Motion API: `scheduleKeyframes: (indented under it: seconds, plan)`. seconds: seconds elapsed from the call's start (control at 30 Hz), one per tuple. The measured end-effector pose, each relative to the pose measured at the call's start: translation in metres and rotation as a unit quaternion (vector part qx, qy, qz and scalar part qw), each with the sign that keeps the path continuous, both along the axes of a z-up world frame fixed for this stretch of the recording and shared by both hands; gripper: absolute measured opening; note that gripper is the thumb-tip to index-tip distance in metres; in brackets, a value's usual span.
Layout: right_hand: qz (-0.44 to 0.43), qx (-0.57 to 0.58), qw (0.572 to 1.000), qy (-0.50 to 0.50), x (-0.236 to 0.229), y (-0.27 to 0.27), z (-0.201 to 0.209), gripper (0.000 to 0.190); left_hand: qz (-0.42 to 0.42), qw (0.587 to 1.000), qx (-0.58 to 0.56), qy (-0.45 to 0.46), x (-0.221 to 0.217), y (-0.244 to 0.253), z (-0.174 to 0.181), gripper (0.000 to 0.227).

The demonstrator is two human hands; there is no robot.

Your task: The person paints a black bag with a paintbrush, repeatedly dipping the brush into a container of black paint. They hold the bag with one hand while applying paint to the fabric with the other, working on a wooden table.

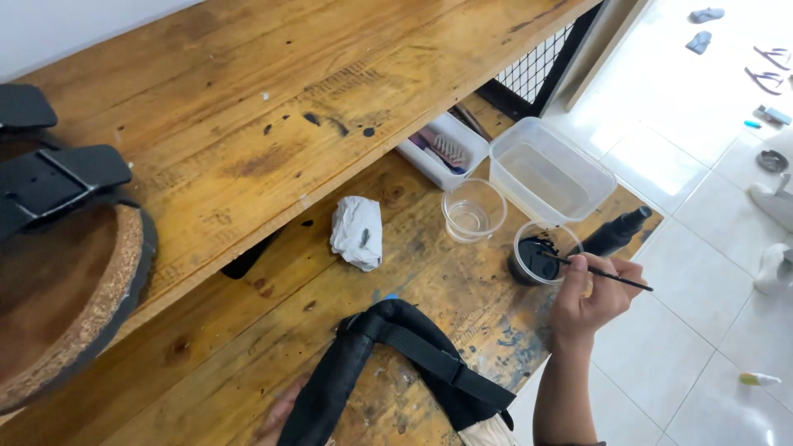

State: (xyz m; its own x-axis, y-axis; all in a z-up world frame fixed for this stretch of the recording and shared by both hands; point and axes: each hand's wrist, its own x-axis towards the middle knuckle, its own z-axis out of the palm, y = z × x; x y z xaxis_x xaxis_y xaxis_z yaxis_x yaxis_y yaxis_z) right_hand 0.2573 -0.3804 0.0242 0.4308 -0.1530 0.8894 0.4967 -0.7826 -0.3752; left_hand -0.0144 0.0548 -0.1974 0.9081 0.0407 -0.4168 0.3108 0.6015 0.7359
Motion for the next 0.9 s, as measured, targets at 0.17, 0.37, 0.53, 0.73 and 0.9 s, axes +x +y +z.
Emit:
scheduleKeyframes:
  seconds: [0.17, 0.37, 0.53, 0.73, 0.9]
  plan:
    - [-0.009, -0.014, 1.000, 0.017, 0.003, 0.000, -0.002, 0.025, -0.023, 0.998, -0.027, 0.059, 0.008, -0.006, 0.021, 0.089]
    - [-0.013, -0.023, 0.999, 0.027, 0.002, 0.002, 0.003, 0.023, -0.013, 0.998, -0.036, 0.040, 0.006, -0.009, 0.012, 0.086]
    - [-0.022, -0.023, 0.999, 0.030, 0.004, 0.001, -0.001, 0.024, -0.002, 0.999, -0.045, 0.022, 0.004, -0.010, 0.005, 0.085]
    - [-0.007, 0.020, 1.000, -0.015, -0.003, 0.005, 0.010, 0.025, 0.026, 0.998, -0.052, 0.005, 0.001, -0.014, -0.001, 0.083]
    - [0.085, 0.192, 0.974, -0.083, -0.013, 0.013, 0.014, 0.028, -0.005, 0.992, 0.095, -0.083, 0.022, -0.040, 0.128, 0.063]
